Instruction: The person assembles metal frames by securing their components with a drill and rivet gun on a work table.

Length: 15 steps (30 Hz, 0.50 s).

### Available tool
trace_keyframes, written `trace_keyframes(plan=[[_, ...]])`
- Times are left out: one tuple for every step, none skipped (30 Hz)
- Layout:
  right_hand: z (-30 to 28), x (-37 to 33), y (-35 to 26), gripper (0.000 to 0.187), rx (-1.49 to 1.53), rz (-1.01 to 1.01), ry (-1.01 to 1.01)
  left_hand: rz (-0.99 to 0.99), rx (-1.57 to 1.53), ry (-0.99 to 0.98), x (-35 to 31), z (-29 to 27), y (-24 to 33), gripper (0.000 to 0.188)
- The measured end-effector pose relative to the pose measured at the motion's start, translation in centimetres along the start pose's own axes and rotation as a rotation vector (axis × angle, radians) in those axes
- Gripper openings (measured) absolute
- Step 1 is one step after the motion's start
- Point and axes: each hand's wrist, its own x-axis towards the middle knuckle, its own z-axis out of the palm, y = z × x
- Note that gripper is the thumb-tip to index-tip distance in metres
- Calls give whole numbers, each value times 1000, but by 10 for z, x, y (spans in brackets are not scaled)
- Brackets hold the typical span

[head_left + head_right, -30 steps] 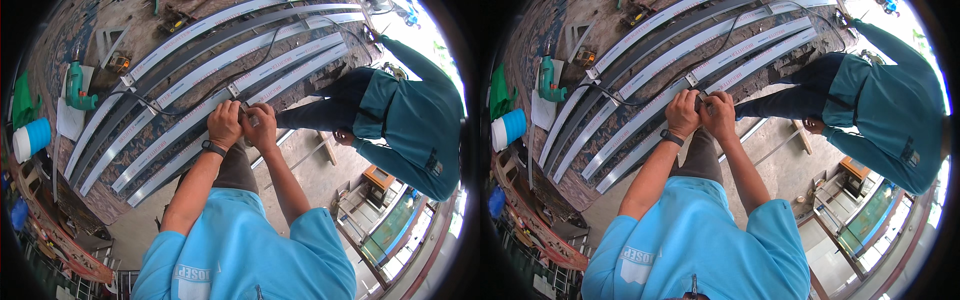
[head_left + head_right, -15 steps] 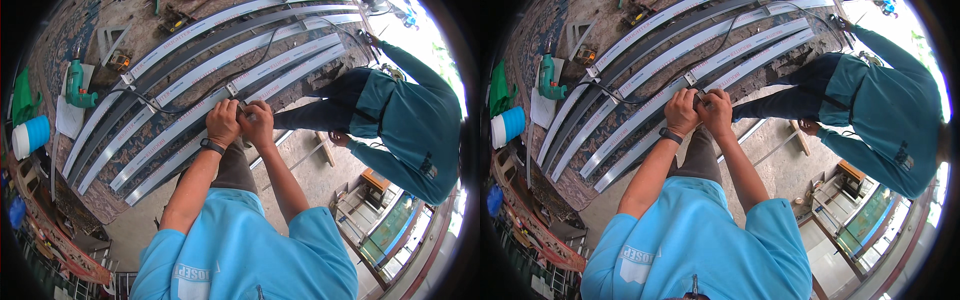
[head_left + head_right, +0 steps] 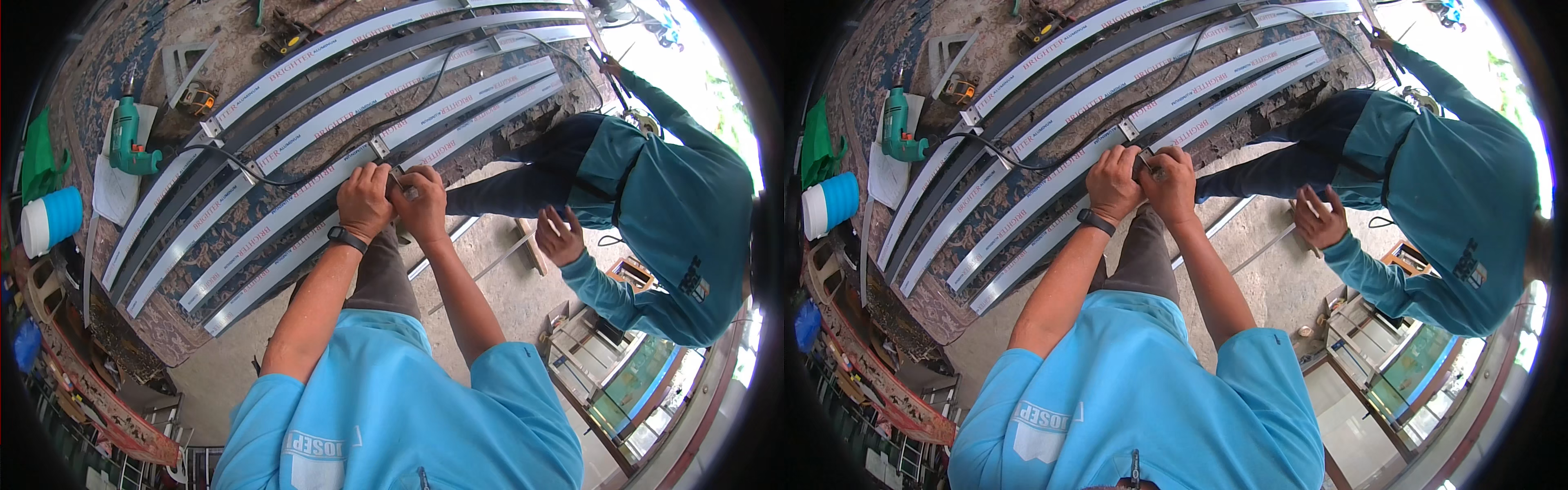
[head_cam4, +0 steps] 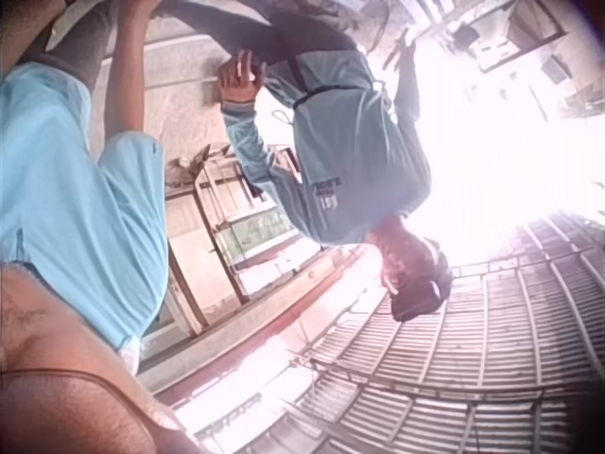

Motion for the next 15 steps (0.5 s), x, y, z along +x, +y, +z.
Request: trace_keyframes(plan=[[0,0,0,18,0,9,-2,13,-3,8,0,0,0,38],[0,0,0,18,0,0,5,13,-4,10,0,0,0,39],[0,0,0,18,9,1,4,5,-5,2,0,0,0,39],[0,0,0,18,17,14,-4,15,-6,10,0,0,0,39],[-1,0,0,18,18,3,4,16,-5,11,0,0,0,39],[-2,0,0,15,3,7,-2,4,1,5,0,1,-1,40],[-2,0,0,13,-11,11,-9,17,-3,10,0,1,-1,40],[-3,1,0,13,-12,13,-6,17,-1,13,0,1,-1,41],[-4,1,0,12,-8,5,-6,4,2,6,0,2,-1,42],[-4,1,0,12,-3,-4,-13,19,2,14,0,2,-1,42],[-4,2,0,12,-1,-1,-5,14,8,13,0,2,-1,42],[-5,2,1,12,1,-4,-14,9,13,10,0,2,-1,42],[-5,2,1,12,2,3,-27,11,13,7,0,2,-1,42],[-5,3,1,12,3,-3,-21,14,5,2,0,2,-1,40],[-5,3,1,11,1,-8,-16,5,0,-5,0,2,-1,38]])
